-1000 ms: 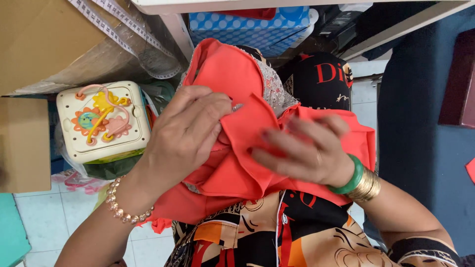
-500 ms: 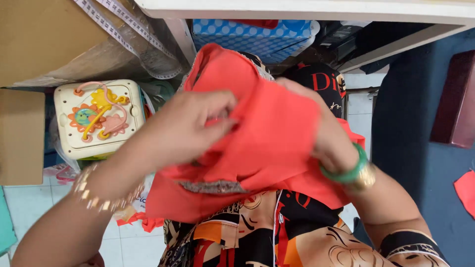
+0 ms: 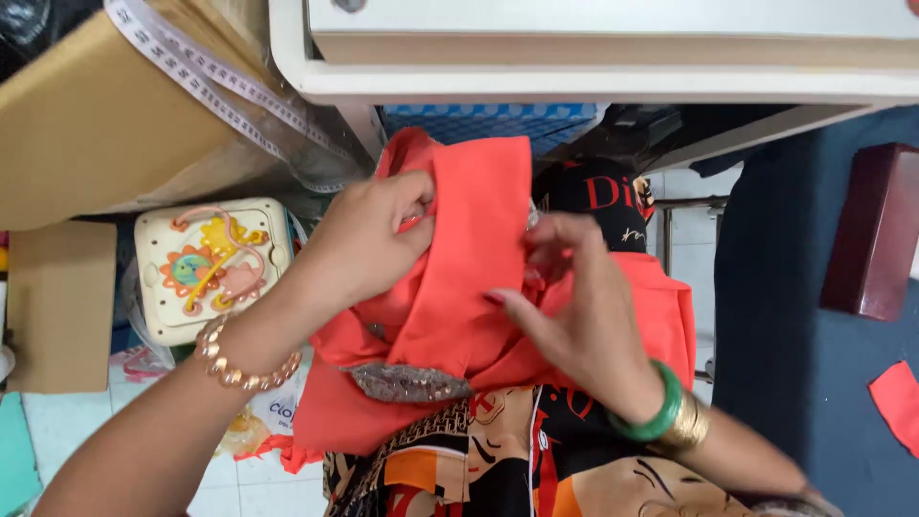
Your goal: Aligning and folding a sequined trim on an orange garment at an alteration workstation
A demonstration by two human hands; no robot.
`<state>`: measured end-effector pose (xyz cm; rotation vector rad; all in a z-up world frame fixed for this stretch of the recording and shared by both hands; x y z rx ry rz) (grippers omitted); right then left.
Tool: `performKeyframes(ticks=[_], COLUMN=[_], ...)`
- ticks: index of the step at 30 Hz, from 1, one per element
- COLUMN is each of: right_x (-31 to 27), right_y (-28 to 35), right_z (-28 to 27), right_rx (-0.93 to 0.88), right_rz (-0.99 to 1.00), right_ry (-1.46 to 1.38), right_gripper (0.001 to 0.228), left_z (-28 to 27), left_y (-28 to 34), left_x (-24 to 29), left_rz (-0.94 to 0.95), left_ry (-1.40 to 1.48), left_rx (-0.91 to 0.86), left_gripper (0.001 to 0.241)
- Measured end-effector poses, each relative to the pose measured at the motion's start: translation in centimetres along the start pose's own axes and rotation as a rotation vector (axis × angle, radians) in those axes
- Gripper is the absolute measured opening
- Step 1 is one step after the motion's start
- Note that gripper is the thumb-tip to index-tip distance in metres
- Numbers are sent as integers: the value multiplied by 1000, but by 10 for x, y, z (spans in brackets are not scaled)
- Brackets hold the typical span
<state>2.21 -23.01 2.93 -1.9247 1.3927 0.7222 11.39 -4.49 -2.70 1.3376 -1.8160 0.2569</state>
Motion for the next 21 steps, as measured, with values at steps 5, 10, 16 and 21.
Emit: performKeyframes(ticks=[5,10,16,21], right_x=[15,8,-8,11], right_y=[21,15,-8,5], right_z=[27,41,52,21], right_rx=[-104,120,86,57], right_rz=[145,-1,-293,-222], right_ry=[-579,-133,-39,-356], right_gripper=[35,50,10,5], left_z=[4,10,5,0], left_y=[11,15,2,10], left_x=[-10,-14,-18,-23], left_rz=[-36,-45,-67,-86], left_ry=[35,64,205,41], left_rx=[28,67,26,-6], left_gripper=[10,2,6,16])
Point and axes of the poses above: each hand's wrist, its own y-axis away from the middle knuckle, its own z-axis out of the palm, x = y × z, the point moved 5 cm from there along -y, towards the middle knuckle, and after that the axes turned 4 degrees about -z, right-handed, at the moved point
